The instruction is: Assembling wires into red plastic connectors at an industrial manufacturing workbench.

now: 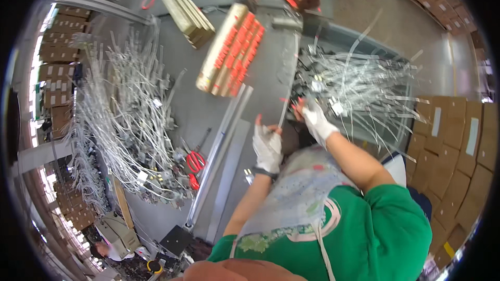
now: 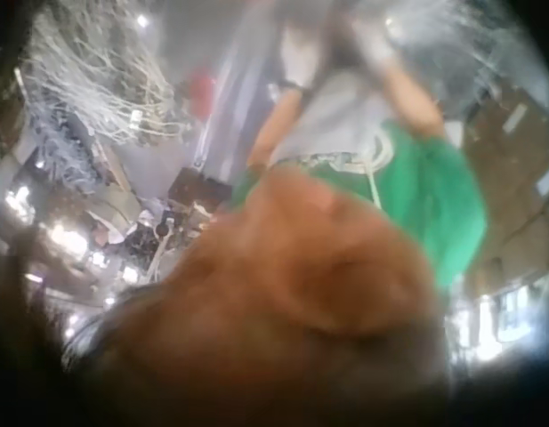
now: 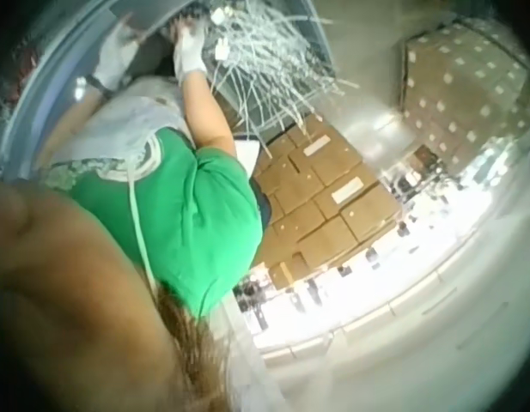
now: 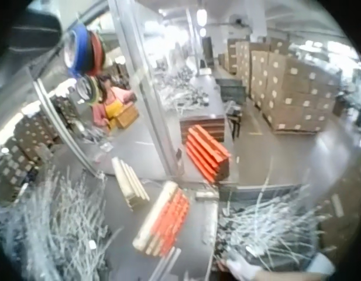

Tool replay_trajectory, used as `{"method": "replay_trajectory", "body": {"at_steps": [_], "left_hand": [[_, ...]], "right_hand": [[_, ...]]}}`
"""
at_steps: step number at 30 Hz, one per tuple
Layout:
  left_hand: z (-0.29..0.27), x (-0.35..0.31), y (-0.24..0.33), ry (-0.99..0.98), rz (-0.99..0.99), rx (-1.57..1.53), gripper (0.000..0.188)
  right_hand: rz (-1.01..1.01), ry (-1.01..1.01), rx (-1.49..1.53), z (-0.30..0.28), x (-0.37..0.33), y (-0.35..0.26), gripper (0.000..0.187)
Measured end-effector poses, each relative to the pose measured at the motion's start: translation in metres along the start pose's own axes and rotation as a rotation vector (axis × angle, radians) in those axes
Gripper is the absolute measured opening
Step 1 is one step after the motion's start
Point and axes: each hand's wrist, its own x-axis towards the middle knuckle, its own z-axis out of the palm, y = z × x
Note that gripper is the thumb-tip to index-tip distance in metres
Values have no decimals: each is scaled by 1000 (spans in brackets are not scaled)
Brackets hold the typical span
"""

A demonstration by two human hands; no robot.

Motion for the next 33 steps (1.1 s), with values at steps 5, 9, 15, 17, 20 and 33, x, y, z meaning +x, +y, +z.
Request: {"method": "replay_trajectory", "body": {"at_steps": [5, 9, 15, 17, 20, 33], "left_hand": [[-4, 9, -1, -15, -51, -16, 70], [-1, 10, -8, -48, -45, -22, 70], [-3, 6, -12, -57, -78, -16, 68], [-4, 5, -14, -56, -68, 30, 68], [-4, 5, -15, -49, -56, 13, 66], [-35, -29, 29, -42, -34, -397, 61]], "right_hand": [[36, 13, 20, 29, -6, -22, 34], [27, -21, 61, 35, -10, -26, 35], [-6, 13, 34, 37, -2, -29, 31], [-1, 8, 21, 38, 1, -32, 30], [7, -3, -16, 35, 8, -32, 28], [-145, -36, -165, 77, -67, -90, 31]]}}
